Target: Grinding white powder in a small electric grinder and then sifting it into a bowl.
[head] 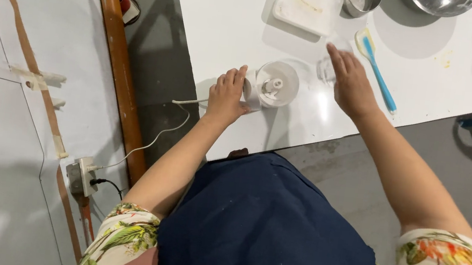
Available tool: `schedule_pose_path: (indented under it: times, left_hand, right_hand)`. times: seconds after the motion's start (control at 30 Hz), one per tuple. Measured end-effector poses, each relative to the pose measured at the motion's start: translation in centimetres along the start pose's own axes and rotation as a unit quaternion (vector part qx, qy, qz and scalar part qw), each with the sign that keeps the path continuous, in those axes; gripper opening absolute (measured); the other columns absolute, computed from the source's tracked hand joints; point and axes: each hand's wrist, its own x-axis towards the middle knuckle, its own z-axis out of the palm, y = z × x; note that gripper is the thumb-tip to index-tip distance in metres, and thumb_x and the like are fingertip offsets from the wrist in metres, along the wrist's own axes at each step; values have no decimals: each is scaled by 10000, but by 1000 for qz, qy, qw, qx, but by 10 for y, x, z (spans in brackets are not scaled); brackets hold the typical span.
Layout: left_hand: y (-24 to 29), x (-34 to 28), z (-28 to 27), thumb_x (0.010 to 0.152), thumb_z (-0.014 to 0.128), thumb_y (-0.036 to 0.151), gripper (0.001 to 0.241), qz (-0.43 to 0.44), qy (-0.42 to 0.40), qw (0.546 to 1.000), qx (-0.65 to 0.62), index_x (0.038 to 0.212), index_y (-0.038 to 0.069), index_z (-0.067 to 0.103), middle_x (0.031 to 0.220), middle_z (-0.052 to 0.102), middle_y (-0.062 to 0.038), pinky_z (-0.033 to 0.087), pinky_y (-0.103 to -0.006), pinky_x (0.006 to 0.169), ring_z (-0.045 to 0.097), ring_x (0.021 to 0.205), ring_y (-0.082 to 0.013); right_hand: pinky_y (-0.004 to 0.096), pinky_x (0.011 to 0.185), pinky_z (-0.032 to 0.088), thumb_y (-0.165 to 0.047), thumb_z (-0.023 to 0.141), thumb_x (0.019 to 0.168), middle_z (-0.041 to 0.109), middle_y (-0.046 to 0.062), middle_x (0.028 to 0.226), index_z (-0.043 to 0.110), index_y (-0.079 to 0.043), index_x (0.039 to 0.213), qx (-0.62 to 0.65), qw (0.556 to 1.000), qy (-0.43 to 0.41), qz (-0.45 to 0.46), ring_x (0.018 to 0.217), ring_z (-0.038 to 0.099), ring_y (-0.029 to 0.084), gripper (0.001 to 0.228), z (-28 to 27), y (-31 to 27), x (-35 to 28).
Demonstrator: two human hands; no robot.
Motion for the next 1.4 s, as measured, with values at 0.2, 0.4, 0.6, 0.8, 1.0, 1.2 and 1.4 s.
schedule_pose_path:
  times: [0.2, 0.4, 0.6, 0.8, 1.0, 1.2, 1.4]
  left_hand:
    - [-2, 2, 3, 592, 981, 261, 1196, 8, 4, 1000, 9, 1551, 151, 275, 1450, 430, -126, 455, -526, 1027, 476, 1309, -354]
    - [10, 8, -15, 599, 981, 361, 1224, 6, -50, 999, 14, 1555, 133, 251, 1478, 384, -137, 430, -545, 1042, 422, 1344, -359]
    - [27, 7, -12, 569, 979, 455, 1160, 21, -21, 1000, 1, 1474, 136, 327, 1458, 400, -114, 362, -569, 1043, 383, 1369, -330]
    - [6, 9, 13, 596, 975, 370, 1069, 84, 73, 993, -32, 1457, 142, 384, 1461, 434, -104, 370, -547, 1079, 423, 1352, -342]
    - [3, 9, 15, 580, 977, 375, 1093, 82, 79, 993, -37, 1460, 138, 375, 1460, 433, -127, 358, -548, 1087, 427, 1339, -365]
    - [2, 10, 18, 588, 974, 379, 1092, 80, 67, 994, -38, 1464, 136, 369, 1477, 428, -128, 350, -559, 1084, 416, 1350, -370]
    - [4, 11, 16, 586, 973, 378, 1086, 75, 71, 994, -39, 1457, 140, 370, 1474, 432, -128, 353, -569, 1070, 412, 1351, -372]
  right_hand:
    - [475, 1079, 422, 191, 447, 843, 506, 237, 1461, 339, -131, 1603, 15, 976, -127, 174, 1328, 486, 401, 832, 99, 39, -55]
    - [443, 990, 514, -51, 643, 815, 662, 165, 1344, 496, -141, 1400, -47, 986, -5, 160, 1204, 622, 357, 610, 98, 2, -38]
    - [421, 671, 549, -294, 560, 994, 709, 203, 795, 366, -61, 1513, 337, 809, -97, 471, 711, 689, 321, 601, 97, -61, 3]
    - [541, 746, 510, -142, 530, 959, 692, 273, 873, 377, 15, 1481, 222, 889, -48, 397, 817, 675, 446, 566, 128, -51, -1]
    - [523, 757, 520, -122, 523, 931, 692, 289, 919, 432, 20, 1444, 271, 872, 6, 408, 810, 689, 429, 540, 134, -57, -1]
    - [508, 747, 528, -119, 533, 930, 690, 285, 902, 450, 30, 1444, 257, 884, 44, 389, 789, 684, 417, 541, 141, -48, -5]
    - [498, 724, 528, -107, 525, 924, 693, 269, 864, 461, 33, 1441, 255, 880, 30, 399, 760, 687, 403, 540, 135, -55, 1]
